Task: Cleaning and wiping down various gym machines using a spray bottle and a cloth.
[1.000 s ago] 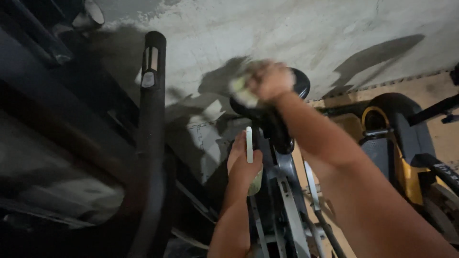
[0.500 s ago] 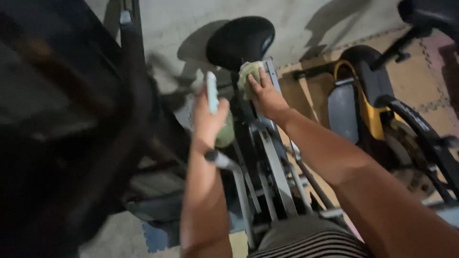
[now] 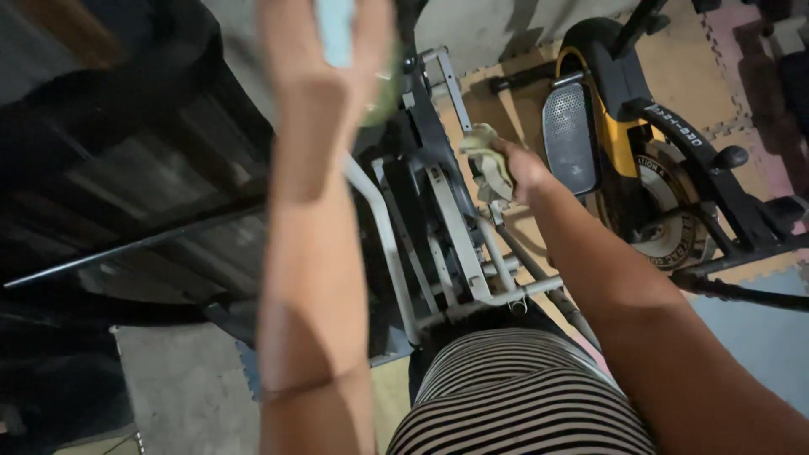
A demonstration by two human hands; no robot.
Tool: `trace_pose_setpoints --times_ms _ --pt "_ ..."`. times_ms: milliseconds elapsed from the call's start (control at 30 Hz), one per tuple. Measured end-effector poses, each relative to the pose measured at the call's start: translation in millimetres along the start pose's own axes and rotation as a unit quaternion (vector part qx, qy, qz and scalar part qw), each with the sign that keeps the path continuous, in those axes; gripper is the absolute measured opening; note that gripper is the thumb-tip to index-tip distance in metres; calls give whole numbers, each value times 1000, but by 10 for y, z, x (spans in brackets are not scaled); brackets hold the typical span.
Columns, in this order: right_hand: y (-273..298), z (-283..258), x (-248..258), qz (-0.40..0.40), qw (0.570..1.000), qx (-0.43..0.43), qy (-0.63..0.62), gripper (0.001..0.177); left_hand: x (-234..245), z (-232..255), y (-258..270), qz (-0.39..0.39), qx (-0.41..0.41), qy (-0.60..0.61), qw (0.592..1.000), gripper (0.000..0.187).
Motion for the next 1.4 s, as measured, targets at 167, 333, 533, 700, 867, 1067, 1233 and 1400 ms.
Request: trace_pose_setpoints --times_ms 167,333,533,700,867,1067,1233,1400 --pt "348 166 -256 -2 997 -50 -62 37 -604 409 933 -199 304 93 927 41" --pt "-407 1685 89 -41 910 226 345 43 -778 446 2890 -300 482 119 815 56" --pt "-96 1939 -343 -99 627 222 740 73 -779 531 4801 -360 550 35 753 51" --pt "-707 1435 -659 -126 528 90 835 135 -944 402 5071 -352 591 -36 725 55" --pt "-1309 2002 -421 -60 633 198 746 65 -1053 80 4632 -404 648 -40 645 65" --pt "-101 1792 -343 -111 661 211 711 81 -1220 -142 4793 -446 560 -188 672 73" --pt "-723 1453 -654 -97 632 213 738 79 -1345 -254 4814 -425 521 -207 711 85" --pt "-1860 1616 -696 -98 572 187 793 63 -1379 -284 4994 -357 501 -248 749 74"
Point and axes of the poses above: each hand's wrist, its own y-axis away from the middle knuckle, its own x-axis out of the back of the hand, z = x × y, the point moved 3 cm from there along -y, towards the middle knuckle, and after that the axes turned 2 degrees about x, right-handed, at the moved point
